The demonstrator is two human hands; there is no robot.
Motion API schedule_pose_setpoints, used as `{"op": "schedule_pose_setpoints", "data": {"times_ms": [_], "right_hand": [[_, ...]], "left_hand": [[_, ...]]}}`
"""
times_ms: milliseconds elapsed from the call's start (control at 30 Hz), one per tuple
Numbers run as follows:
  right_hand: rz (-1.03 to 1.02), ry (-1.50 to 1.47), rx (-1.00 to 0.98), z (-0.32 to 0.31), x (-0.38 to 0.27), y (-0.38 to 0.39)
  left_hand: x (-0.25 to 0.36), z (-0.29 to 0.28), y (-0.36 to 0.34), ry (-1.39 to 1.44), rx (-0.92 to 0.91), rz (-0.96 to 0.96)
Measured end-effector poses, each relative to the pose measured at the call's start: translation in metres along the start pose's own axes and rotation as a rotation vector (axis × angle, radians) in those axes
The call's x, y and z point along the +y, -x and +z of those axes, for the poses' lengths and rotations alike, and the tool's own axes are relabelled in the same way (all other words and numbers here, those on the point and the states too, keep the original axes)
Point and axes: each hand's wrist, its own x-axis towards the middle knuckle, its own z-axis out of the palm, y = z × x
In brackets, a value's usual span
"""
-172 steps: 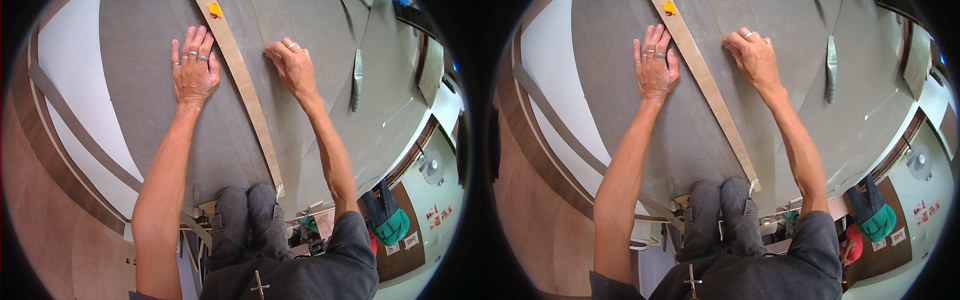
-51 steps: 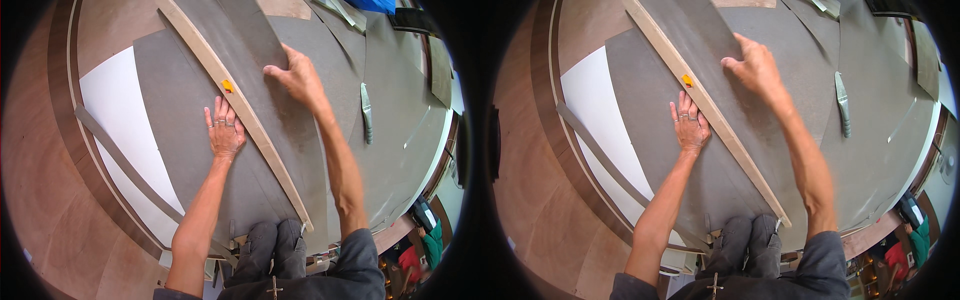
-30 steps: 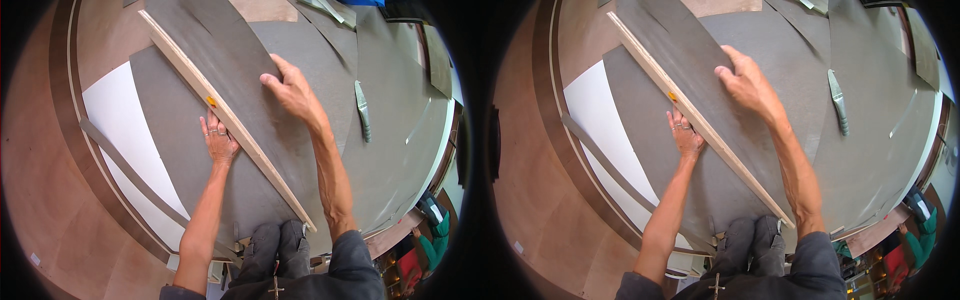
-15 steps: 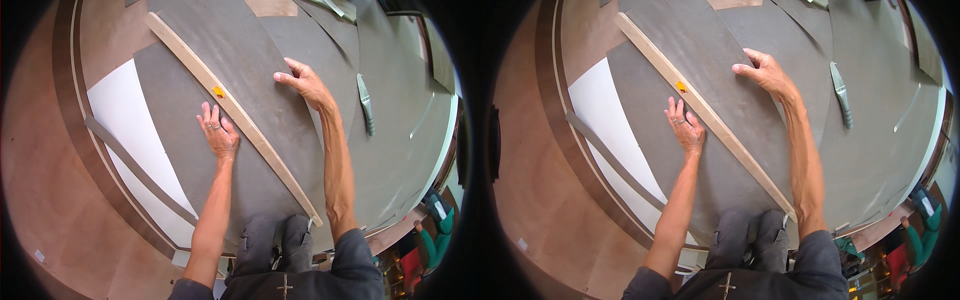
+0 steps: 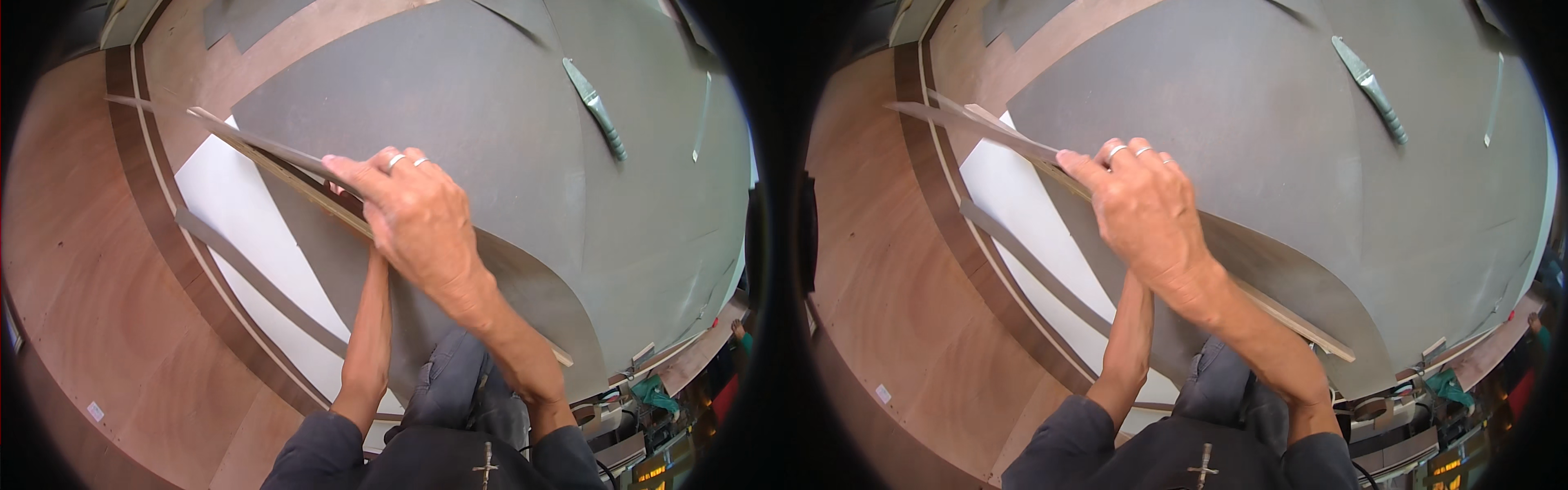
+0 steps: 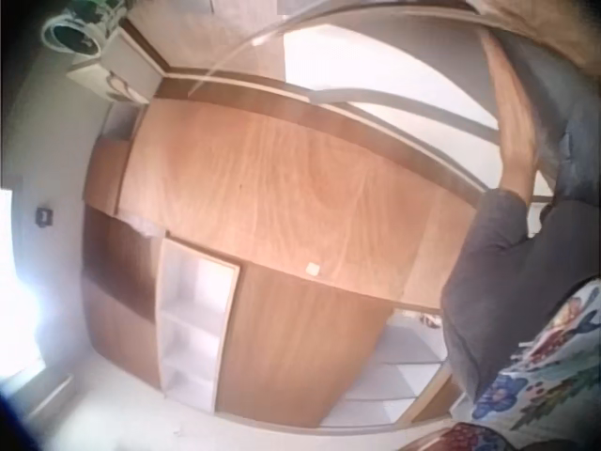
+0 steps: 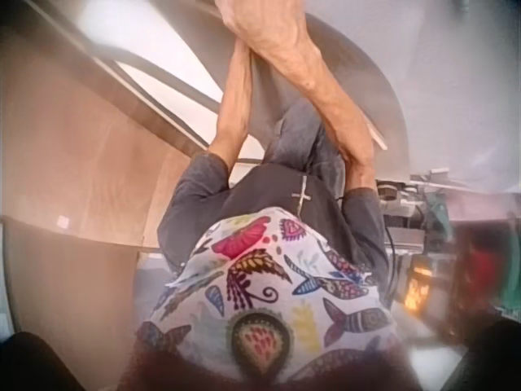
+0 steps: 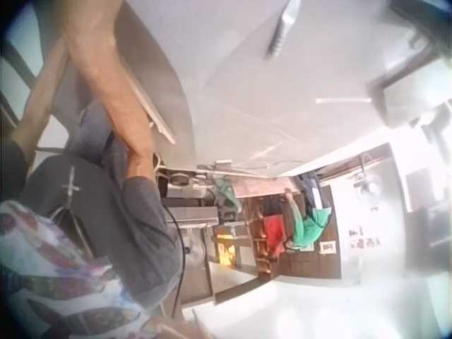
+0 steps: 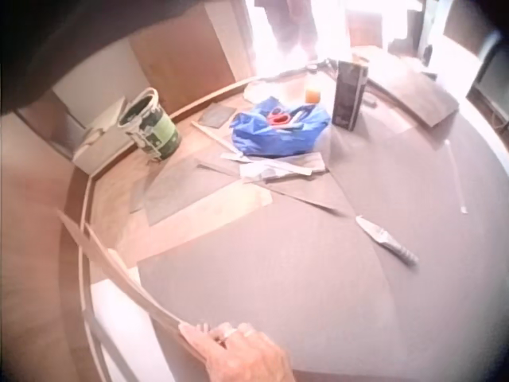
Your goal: The person measures a large sheet of gray material on a curved surface using a tape measure and pencil. They then use a straight wooden strip as a guide and a utility knife to cut the material into a long strip. Finally, they peel off a backing from the cut strip.
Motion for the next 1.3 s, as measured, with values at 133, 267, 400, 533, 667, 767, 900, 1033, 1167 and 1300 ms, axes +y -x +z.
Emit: {"op": "schedule_pose_setpoints", "data": {"times_ms": [133,267,400,533,667,767,900,1033,1167,1300], "right_hand": [[-0.063,0.015,-0.013,0.008,-0.041,0.031],[-0.159,0.041,-0.011,0.014,-0.084,0.074],[-0.221,-0.018,-0.113,0.016,-0.115,0.125],[-0.270,-0.028,-0.180,0.018,-0.121,0.151],[-0.322,0.005,-0.196,0.004,-0.125,0.143],[-0.400,0.021,-0.171,-0.001,-0.128,0.142],[-0.358,0.076,-0.111,-0.008,-0.105,0.140],[-0.432,-0.002,-0.109,-0.014,-0.121,0.135],[-0.455,0.106,-0.050,-0.039,-0.087,0.130],[-0.567,0.071,-0.074,-0.043,-0.107,0.152]], "left_hand": [[-0.026,-0.032,0.014,-0.135,0.021,0.210],[-0.054,-0.031,0.007,-0.210,0.088,0.377],[-0.071,-0.050,0.004,-0.380,0.199,0.637],[-0.074,-0.047,-0.001,-0.487,0.270,0.772],[-0.082,-0.052,0.001,-0.540,0.350,0.828],[-0.080,-0.056,-0.001,-0.179,0.407,0.657],[-0.027,-0.062,0.018,0.420,0.129,-0.144],[-0.034,-0.162,0.036,-0.028,0.042,0.269],[0.109,-0.206,0.100,0.246,-0.098,-0.137],[0.248,-0.273,0.154,0.468,-0.048,0.133]]}}
